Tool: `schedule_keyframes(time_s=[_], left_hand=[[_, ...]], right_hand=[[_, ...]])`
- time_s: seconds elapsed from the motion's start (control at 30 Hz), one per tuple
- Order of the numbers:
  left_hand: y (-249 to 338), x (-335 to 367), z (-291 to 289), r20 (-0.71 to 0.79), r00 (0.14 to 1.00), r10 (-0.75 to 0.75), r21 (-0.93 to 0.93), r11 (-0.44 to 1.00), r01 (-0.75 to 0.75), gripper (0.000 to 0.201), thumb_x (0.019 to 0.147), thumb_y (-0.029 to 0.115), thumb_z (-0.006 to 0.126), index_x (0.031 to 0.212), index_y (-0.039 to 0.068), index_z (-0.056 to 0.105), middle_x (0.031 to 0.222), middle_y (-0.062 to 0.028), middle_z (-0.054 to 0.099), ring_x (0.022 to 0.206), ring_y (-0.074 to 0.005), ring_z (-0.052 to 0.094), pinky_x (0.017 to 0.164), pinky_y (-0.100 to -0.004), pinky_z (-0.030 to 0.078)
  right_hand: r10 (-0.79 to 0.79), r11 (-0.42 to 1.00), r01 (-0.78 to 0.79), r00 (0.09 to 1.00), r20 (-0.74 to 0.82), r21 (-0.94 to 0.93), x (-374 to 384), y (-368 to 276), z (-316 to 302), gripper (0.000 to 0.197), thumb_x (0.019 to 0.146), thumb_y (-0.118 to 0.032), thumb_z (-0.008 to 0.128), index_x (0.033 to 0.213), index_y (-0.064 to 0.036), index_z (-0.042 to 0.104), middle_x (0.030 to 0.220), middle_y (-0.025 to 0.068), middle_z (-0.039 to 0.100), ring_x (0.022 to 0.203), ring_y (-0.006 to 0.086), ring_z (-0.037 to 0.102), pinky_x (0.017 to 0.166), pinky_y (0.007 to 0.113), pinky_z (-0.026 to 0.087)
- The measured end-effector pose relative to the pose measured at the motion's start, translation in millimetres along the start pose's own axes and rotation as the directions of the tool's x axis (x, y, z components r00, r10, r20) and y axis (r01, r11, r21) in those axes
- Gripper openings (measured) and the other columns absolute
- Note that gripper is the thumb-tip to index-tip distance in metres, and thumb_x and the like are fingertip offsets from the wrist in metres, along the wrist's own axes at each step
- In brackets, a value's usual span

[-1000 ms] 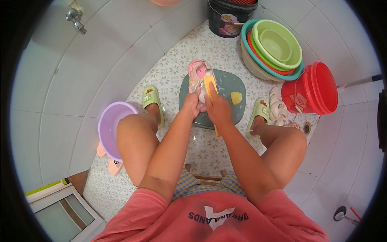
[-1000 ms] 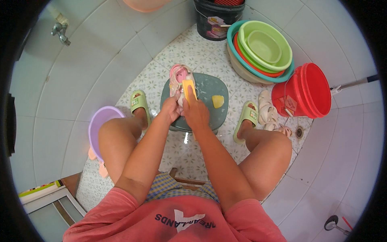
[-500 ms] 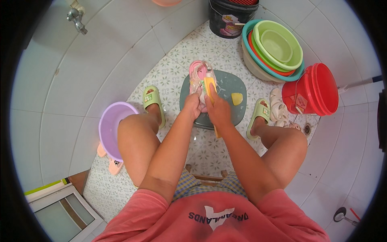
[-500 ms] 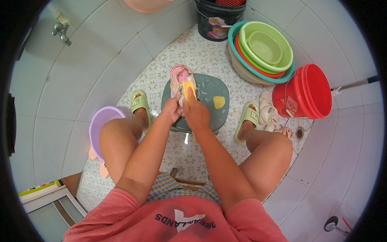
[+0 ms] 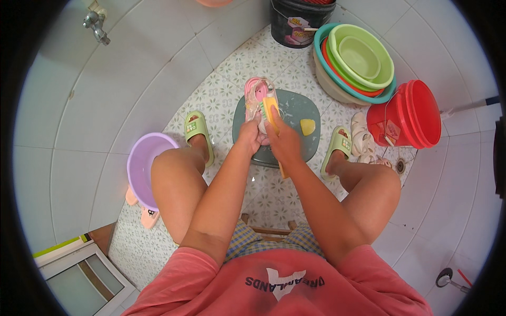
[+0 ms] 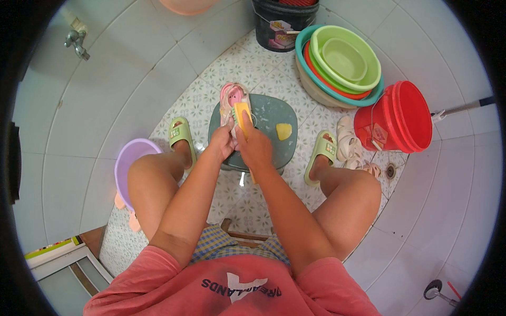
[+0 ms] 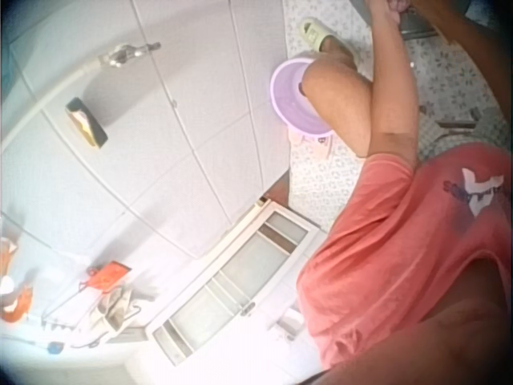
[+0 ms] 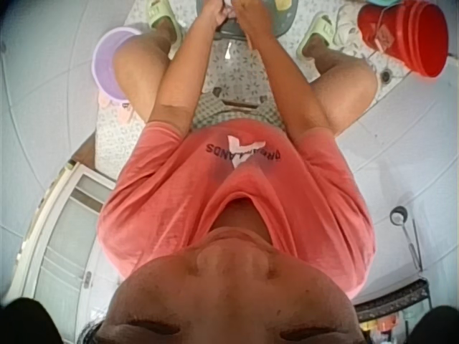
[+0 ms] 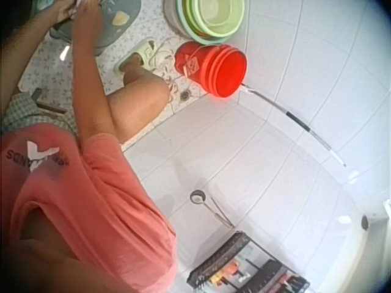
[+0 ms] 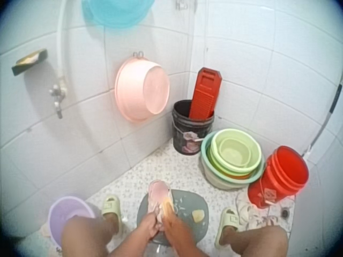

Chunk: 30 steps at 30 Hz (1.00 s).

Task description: The person scrubs a shoe with a brush while holding it over a small stool.

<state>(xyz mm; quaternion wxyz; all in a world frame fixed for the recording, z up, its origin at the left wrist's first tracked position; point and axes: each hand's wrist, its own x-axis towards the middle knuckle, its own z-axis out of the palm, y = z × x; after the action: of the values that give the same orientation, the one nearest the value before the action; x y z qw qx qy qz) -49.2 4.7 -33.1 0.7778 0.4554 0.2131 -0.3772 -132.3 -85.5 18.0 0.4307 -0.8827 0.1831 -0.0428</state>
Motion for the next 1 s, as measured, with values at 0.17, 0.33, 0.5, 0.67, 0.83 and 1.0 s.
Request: schedule_keyframes(time_s=[0.17, 0.33, 0.5, 0.67, 0.83, 1.0], left_hand=[[0, 3, -4, -0.009, 1.000, -0.013, 0.004, 1.000, 0.013, 0.036, 0.096, 0.031, 0.041, 0.118, 0.003, 0.045, 0.107, -0.0130, 0.059, 0.089, -0.0255, 0.062, 0.072, -0.0382, 0.052], [0, 6, -8, 0.004, 1.000, -0.019, -0.017, 1.000, 0.019, 0.036, 0.096, 0.031, 0.041, 0.118, 0.003, 0.045, 0.105, -0.0128, 0.059, 0.090, -0.0254, 0.062, 0.074, -0.0382, 0.053], [0, 3, -5, -0.029, 1.000, -0.010, 0.019, 1.000, 0.011, 0.037, 0.096, 0.031, 0.041, 0.120, 0.003, 0.045, 0.104, -0.0120, 0.059, 0.088, -0.0248, 0.061, 0.074, -0.0376, 0.053], [1, -3, 2, 0.028, 1.000, -0.004, -0.047, 0.999, 0.005, 0.037, 0.096, 0.029, 0.040, 0.121, 0.003, 0.044, 0.107, -0.0119, 0.058, 0.091, -0.0254, 0.060, 0.077, -0.0369, 0.052], [3, -1, -6, -0.018, 1.000, -0.009, -0.038, 0.999, 0.008, 0.035, 0.096, 0.028, 0.038, 0.117, 0.001, 0.047, 0.105, -0.0154, 0.059, 0.089, -0.0275, 0.062, 0.073, -0.0403, 0.052], [3, -3, -1, 0.009, 0.999, -0.035, -0.022, 0.999, 0.035, 0.038, 0.097, 0.025, 0.030, 0.119, -0.003, 0.044, 0.108, -0.0189, 0.058, 0.096, -0.0313, 0.061, 0.078, -0.0426, 0.051]], right_hand=[[0.004, 0.995, -0.001, 1.000, 0.030, -0.104, -32, 29, 19, 0.053, 0.090, -0.033, 0.045, 0.139, -0.0176, 0.032, 0.077, 0.0225, 0.059, 0.073, 0.0389, 0.058, 0.062, 0.047, 0.044], [-0.051, 0.995, 0.045, 0.996, -0.069, -0.090, -49, 24, 7, 0.053, 0.090, -0.033, 0.046, 0.139, -0.0200, 0.032, 0.074, 0.0210, 0.058, 0.071, 0.0381, 0.058, 0.061, 0.045, 0.044], [0.024, 0.986, -0.020, 1.000, 0.018, -0.165, -3, -9, -1, 0.054, 0.089, -0.031, 0.049, 0.139, -0.0185, 0.032, 0.082, 0.0208, 0.061, 0.074, 0.0366, 0.059, 0.065, 0.044, 0.045], [-0.038, 0.960, 0.032, 0.999, -0.016, -0.277, -40, 23, 24, 0.053, 0.089, -0.036, 0.049, 0.138, -0.0255, 0.033, 0.072, 0.0182, 0.054, 0.063, 0.0360, 0.057, 0.055, 0.047, 0.045], [-0.050, 0.973, 0.036, 0.997, -0.055, -0.228, -52, 19, 6, 0.052, 0.089, -0.032, 0.051, 0.138, -0.0233, 0.035, 0.073, 0.0187, 0.055, 0.062, 0.0351, 0.055, 0.055, 0.044, 0.043], [-0.086, 0.955, 0.053, 0.991, -0.100, -0.291, -12, -3, 11, 0.053, 0.088, -0.033, 0.051, 0.138, -0.0250, 0.034, 0.072, 0.0170, 0.054, 0.061, 0.0338, 0.055, 0.055, 0.043, 0.043]])
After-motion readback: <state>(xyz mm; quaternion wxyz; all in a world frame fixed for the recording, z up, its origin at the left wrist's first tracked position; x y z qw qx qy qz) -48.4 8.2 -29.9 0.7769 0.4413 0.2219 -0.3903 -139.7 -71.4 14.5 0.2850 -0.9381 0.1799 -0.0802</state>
